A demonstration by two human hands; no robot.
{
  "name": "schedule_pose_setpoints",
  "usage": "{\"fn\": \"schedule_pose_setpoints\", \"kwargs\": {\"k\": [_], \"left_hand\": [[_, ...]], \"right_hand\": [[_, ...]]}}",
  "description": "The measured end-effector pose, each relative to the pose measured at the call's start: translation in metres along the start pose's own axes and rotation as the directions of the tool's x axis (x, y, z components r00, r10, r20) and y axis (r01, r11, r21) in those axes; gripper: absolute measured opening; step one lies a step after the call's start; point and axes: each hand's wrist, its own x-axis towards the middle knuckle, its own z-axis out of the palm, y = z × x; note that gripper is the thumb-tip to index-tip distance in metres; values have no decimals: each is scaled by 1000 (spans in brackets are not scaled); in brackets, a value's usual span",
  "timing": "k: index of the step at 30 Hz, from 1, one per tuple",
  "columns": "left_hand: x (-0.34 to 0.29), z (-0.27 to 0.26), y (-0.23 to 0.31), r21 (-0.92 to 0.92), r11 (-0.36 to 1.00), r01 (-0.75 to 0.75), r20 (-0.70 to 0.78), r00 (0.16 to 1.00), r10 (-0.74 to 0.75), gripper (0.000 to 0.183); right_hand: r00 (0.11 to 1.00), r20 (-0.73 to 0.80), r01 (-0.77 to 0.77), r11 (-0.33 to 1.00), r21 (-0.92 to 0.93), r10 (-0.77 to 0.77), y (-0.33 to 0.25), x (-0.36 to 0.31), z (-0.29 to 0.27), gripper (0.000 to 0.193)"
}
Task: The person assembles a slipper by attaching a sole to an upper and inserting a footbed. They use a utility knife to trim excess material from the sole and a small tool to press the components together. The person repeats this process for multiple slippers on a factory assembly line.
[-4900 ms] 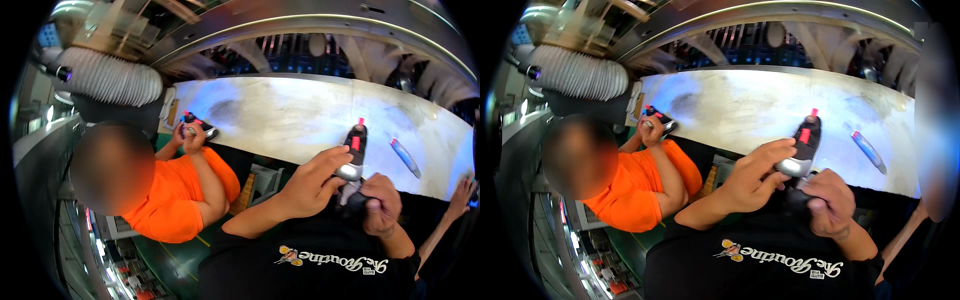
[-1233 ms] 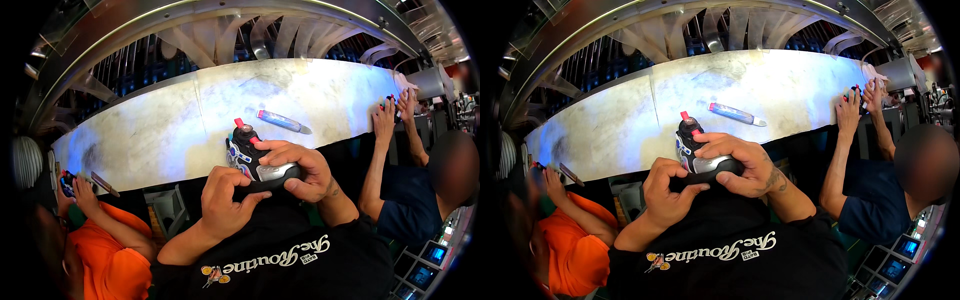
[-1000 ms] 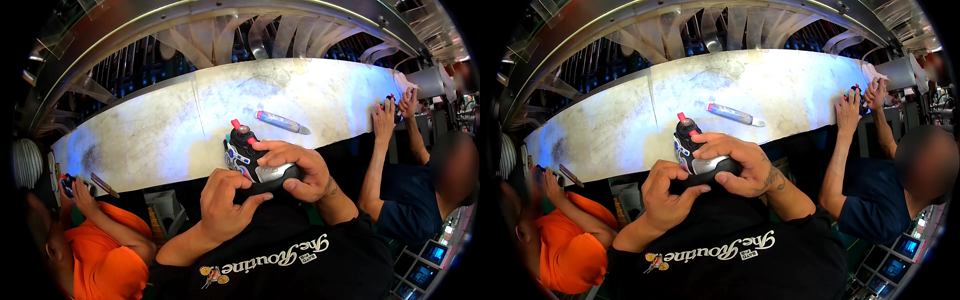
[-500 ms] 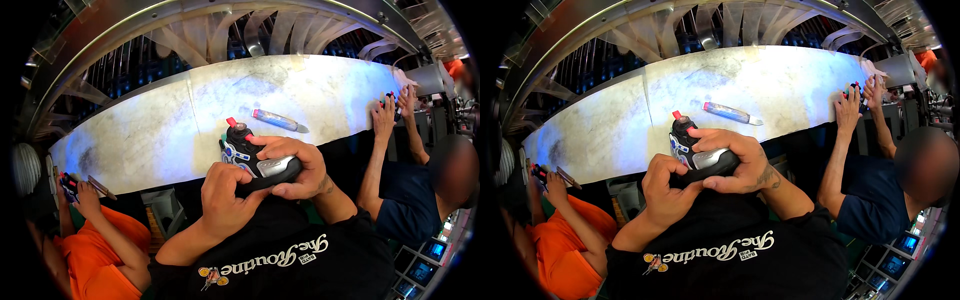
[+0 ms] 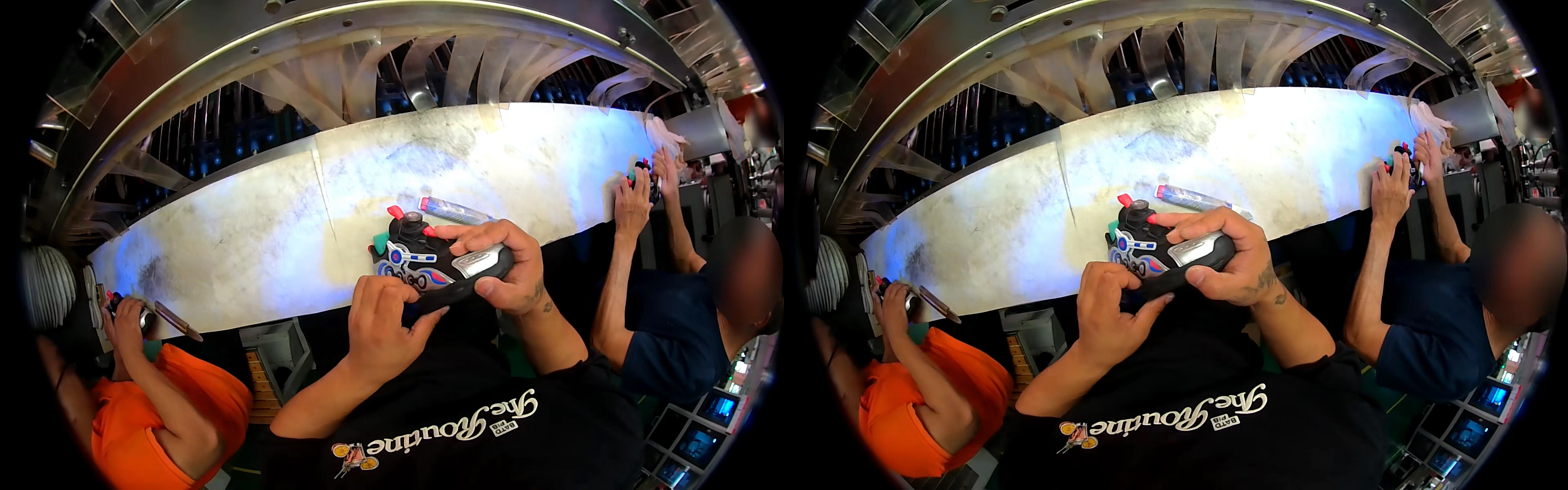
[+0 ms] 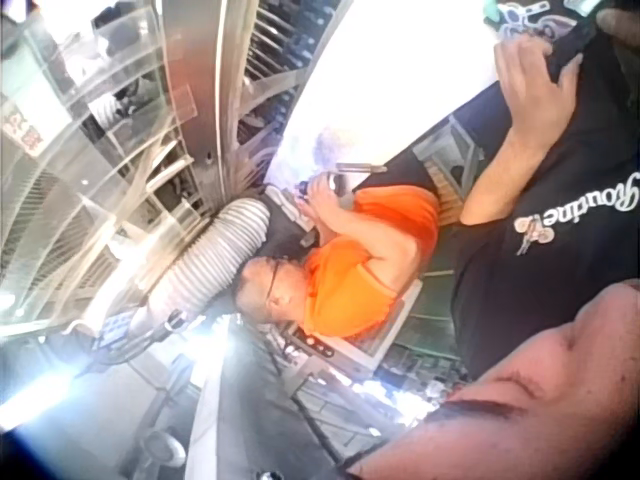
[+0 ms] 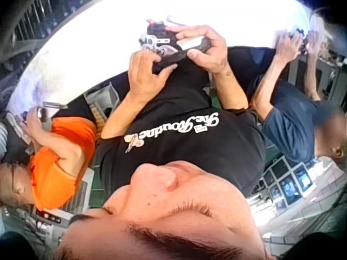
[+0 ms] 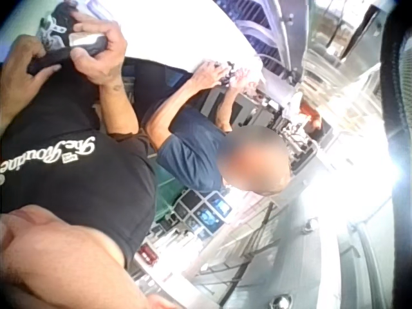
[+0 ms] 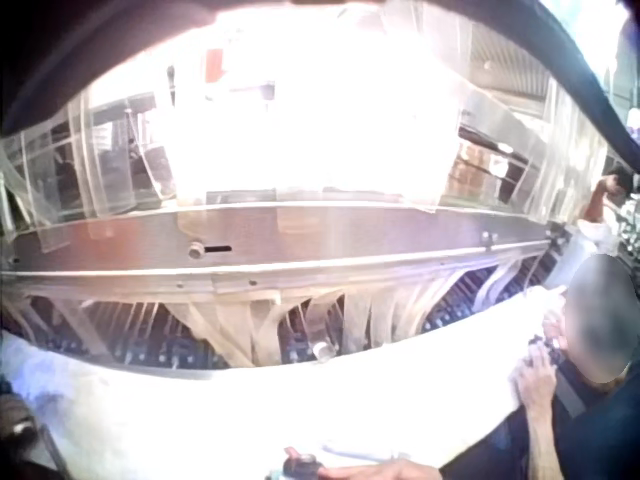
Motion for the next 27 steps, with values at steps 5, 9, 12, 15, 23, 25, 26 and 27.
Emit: {"fn": "schedule_pose_setpoints", "kwargs": {"k": [5,9,12,15,23,25,26,27], "left_hand": [[-5,-6,8,-136,990,36,16,999,-34,50],[-6,-3,-2,-116,993,-24,-7,1000,23,52],[-3,-3,-5,-92,995,-32,-26,999,30,54],[-5,-4,-4,-101,994,-41,-32,999,38,56],[-7,-7,-4,-116,991,-59,-37,998,55,56],[-6,-8,-6,-103,992,-69,-27,997,66,56],[-7,-8,-7,-97,993,-74,-21,997,72,56],[-6,-8,-7,-100,992,-74,-22,997,72,55]], "right_hand": [[998,-7,-68,983,-169,68,-7,6,-1,48],[995,6,-92,976,-195,95,-10,9,1,47],[995,24,-90,975,-202,96,-12,10,3,46],[997,33,-57,976,-212,65,-11,8,5,47],[998,50,-24,975,-223,36,-11,1,10,48],[998,58,-23,972,-235,38,-11,1,9,49],[997,65,-21,973,-231,37,-10,0,10,49],[997,73,-19,973,-228,37,-10,1,10,49]]}}
